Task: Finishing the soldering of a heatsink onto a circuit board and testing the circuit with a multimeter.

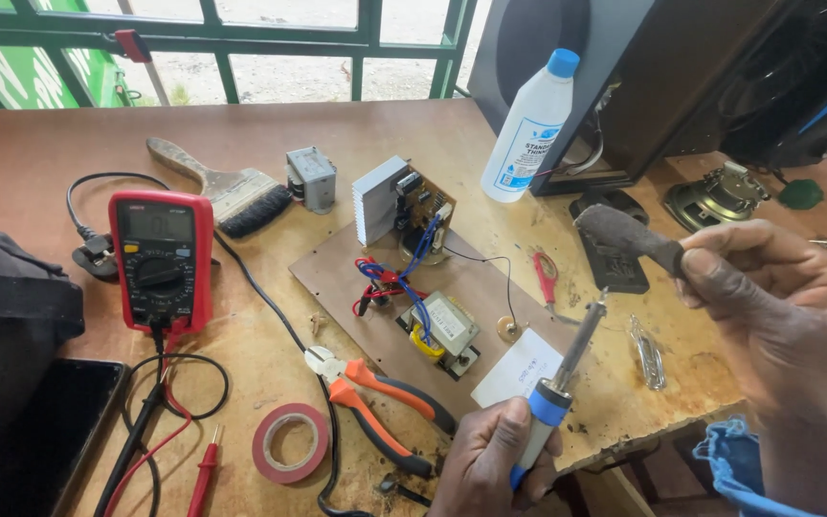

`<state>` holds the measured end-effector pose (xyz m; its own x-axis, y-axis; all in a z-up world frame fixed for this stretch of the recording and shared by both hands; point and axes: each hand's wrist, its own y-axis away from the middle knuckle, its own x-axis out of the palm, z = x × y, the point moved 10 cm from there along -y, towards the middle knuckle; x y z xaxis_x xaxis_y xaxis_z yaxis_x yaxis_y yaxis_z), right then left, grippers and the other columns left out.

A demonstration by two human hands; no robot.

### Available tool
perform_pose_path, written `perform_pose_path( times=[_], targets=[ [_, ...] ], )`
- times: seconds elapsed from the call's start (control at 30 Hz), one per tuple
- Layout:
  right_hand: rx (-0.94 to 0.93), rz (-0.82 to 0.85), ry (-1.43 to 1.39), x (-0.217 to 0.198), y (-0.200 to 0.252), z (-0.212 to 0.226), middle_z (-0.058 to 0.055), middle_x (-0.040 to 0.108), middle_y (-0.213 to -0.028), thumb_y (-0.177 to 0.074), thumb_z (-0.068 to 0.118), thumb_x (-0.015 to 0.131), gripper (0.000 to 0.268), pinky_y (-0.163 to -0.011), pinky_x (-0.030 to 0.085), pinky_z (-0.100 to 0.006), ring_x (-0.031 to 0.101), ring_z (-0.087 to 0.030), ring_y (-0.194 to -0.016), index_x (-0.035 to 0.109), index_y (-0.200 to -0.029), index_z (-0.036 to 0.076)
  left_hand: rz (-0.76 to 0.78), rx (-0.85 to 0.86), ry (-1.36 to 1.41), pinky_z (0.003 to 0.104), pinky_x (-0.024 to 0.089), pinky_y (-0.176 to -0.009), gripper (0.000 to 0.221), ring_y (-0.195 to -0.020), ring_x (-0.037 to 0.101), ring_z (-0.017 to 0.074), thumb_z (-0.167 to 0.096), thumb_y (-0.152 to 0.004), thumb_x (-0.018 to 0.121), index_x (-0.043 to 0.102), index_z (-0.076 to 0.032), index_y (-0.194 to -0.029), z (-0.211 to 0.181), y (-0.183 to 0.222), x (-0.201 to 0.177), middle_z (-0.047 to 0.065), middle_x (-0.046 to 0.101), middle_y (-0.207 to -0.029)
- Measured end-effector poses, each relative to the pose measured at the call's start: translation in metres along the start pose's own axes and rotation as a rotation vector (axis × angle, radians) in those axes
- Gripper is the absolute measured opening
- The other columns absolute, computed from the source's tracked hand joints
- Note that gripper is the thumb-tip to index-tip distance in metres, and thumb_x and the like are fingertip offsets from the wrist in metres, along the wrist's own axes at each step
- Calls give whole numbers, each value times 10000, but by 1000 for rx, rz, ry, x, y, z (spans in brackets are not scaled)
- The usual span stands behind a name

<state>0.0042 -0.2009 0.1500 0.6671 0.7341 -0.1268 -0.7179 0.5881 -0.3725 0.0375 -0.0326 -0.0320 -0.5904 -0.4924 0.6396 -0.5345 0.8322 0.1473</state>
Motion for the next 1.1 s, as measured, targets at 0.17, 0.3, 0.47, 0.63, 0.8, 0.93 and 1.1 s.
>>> perform_pose_path(
  times=[0.17, 0.3, 0.47, 0.63, 0.8, 0.93, 1.1],
  targets=[
    [115, -145, 369, 8, 21, 16, -91, 581, -749, -978, 105, 736, 81, -712, 448, -336, 498, -197, -662, 724, -1035, 48, 9, 9, 91, 302, 228, -373, 441, -375, 339, 155, -441, -1055, 465, 584, -24, -976, -6, -1, -1, 93, 481, -477],
    [33, -95, 366, 17, 20, 11, -90, 667, -806, -918, -1, 766, 105, -641, 465, -280, 527, -164, -649, 729, -1014, 18, -10, 60, 116, 287, 203, -335, 367, -347, 329, 151, -399, -1055, 467, 553, -45, -1011, -6, 1, -2, 118, 482, -479],
    [9, -42, 491, 16, 13, -7, -44, 789, -894, -867, 93, 813, 97, -723, 558, -235, 693, -118, -771, 787, -960, 93, 36, 10, 207, 283, 207, -390, 386, -386, 286, 142, -388, -981, 651, 467, -50, -1009, 7, -6, -3, 147, 530, -613],
    [-39, -53, 529, 22, 17, 4, -39, 794, -937, -869, 114, 811, 93, -777, 547, -217, 708, -101, -831, 794, -955, 82, 10, 74, 219, 281, 211, -386, 394, -366, 312, 142, -366, -959, 676, 495, -16, -963, 3, -6, -3, 182, 545, -605],
    [-167, 57, 566, 32, 23, 16, -65, 800, -1022, -834, 117, 787, 225, -955, 590, -238, 744, -134, -973, 795, -1052, 60, -35, 97, 55, 281, 228, -348, 474, -382, 382, 120, -472, -978, 560, 586, -4, -910, -5, -4, -2, 131, 620, -634],
    [-329, 92, 599, 40, 26, 28, -104, 778, -1020, -865, 38, 765, 197, -958, 605, -278, 749, -188, -975, 772, -1061, 20, -27, 118, 66, 269, 179, -350, 461, -370, 331, 110, -446, -991, 571, 577, -4, -862, -3, -6, -1, 127, 585, -604],
    [-464, 62, 736, 52, 39, 46, -74, 785, -995, -892, 92, 773, 106, -870, 610, -301, 760, -174, -920, 789, -995, 72, -74, 52, 136, 261, 238, -393, 492, -445, 451, 140, -451, -977, 599, 633, 20, -838, 8, -5, -11, 110, 523, -547]
  ],
)
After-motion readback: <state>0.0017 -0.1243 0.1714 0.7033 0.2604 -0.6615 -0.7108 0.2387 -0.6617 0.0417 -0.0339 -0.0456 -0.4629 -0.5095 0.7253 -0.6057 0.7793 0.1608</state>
